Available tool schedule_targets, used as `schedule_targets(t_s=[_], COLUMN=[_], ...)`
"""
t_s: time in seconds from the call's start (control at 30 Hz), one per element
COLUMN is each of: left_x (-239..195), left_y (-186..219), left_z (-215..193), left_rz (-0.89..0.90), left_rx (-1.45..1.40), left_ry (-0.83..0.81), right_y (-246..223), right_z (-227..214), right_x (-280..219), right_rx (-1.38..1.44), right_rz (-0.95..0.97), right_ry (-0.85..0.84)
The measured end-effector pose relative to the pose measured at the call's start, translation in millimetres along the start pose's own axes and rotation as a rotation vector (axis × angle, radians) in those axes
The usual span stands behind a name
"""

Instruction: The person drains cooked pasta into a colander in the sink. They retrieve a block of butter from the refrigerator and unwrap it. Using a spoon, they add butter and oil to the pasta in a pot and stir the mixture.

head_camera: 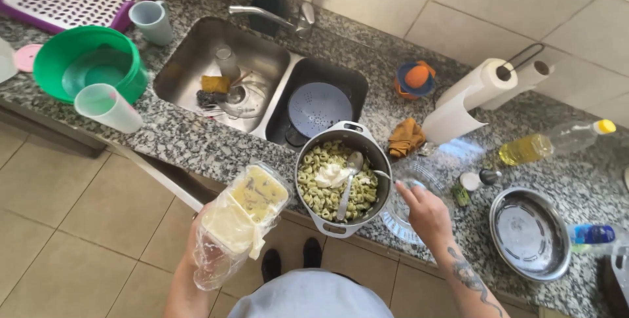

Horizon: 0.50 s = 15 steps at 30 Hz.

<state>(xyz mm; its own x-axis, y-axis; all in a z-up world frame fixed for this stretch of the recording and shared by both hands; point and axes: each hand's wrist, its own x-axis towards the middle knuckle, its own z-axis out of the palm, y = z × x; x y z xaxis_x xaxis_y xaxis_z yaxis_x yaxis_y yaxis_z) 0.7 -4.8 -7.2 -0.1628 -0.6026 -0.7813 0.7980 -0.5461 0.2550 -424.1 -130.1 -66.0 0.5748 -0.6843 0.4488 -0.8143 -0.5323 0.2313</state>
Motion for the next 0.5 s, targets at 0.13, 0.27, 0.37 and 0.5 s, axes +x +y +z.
schedule_targets(t_s=[0.13,0.27,0.37,0.5], left_x=[1,1,3,4], left_y=[-1,-3,1,-2], left_z=[-2,1,1,4], left_rz=[-0.003,-0.010,0.021,0.014], left_rx=[-0.012,-0.012,-0.029,-0.045], left_ry=[0.011,0.021,0.015,0.032], right_y=[-16,-10,-2,-3], right_z=[-41,-9,-3,5], right_x=[24,0,12,-4], right_rx=[0.083,-0.015,0.047,0.050], right_rz=[0.051,-0.052,0.000,0.019], right_ry=[0.021,-0.064,-0.012,-0.015])
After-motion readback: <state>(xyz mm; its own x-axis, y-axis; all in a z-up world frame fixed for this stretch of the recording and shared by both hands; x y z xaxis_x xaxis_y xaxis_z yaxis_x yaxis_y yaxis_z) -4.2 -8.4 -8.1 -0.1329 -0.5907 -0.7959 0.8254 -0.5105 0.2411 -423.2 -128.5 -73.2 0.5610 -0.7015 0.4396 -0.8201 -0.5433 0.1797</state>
